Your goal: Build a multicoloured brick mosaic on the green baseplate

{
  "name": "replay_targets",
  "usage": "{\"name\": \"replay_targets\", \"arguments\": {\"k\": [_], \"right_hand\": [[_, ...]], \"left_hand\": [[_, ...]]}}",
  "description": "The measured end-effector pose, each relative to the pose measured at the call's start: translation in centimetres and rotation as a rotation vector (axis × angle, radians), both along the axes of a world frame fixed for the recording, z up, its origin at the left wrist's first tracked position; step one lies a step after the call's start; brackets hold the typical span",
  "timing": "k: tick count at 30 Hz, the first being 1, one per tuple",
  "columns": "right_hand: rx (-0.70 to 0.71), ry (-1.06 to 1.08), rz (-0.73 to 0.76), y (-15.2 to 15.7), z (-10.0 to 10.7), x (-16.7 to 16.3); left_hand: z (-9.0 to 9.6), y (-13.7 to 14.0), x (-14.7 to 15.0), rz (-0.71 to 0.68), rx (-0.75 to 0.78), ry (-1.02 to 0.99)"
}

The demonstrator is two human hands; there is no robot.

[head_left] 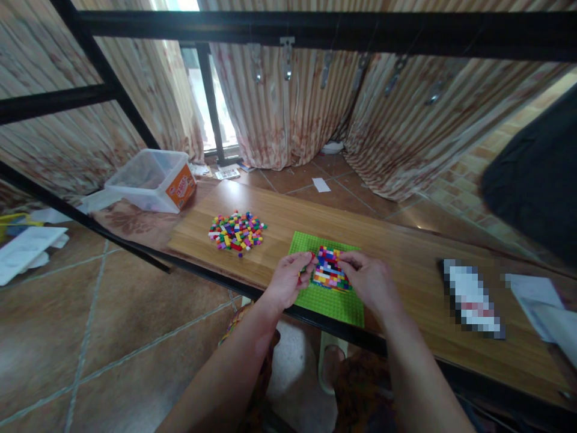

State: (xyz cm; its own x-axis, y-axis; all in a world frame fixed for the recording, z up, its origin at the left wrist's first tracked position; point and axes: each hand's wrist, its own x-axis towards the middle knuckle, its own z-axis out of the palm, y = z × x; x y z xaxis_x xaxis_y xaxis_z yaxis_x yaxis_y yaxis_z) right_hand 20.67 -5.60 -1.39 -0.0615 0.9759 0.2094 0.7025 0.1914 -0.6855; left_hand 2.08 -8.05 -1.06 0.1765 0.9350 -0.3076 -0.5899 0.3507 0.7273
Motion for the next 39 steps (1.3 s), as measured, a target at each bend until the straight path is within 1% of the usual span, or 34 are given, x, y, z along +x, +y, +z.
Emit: {"name": "replay_targets", "arguments": {"k": [5, 8, 17, 22, 25, 27, 29, 34, 39], "right_hand": [[0.063, -0.096, -0.028, -0.1, 0.3, -0.9], [0.073, -0.130, -0.062, -0.1, 0.2, -1.1], [0.064, -0.042, -0.095, -0.2, 0.2, -0.5], [0.124, -0.035, -0.210, 0.0, 0.3, 0.0], [0.148, -0.066, -0.199, 0.4, -0.2, 0.0], [0.133, -0.097, -0.183, 0.7, -0.8, 0.0], [0.085, -0.094, -0.175, 1.0, -1.3, -0.1], [-0.048, 0.073, -0.175, 1.4, -2.0, -0.2], [-0.073, 0.172, -0.174, 1.6, -2.3, -0.1]], "left_hand": [[0.1, 0.0, 0.1, 0.002, -0.011, 0.012], [0.0, 0.0, 0.1, 0.002, -0.015, 0.013], [-0.4, 0.1, 0.1, -0.001, -0.009, 0.003], [-0.5, 0.2, 0.1, 0.002, -0.009, 0.012], [-0.5, 0.2, 0.1, 0.000, -0.007, 0.015], [-0.5, 0.2, 0.1, -0.001, -0.003, 0.014], [-0.5, 0.2, 0.1, -0.005, 0.001, 0.009], [-0.6, 0.2, 0.1, -0.014, -0.004, 0.005], [-0.7, 0.2, 0.2, -0.023, -0.008, 0.004]]}}
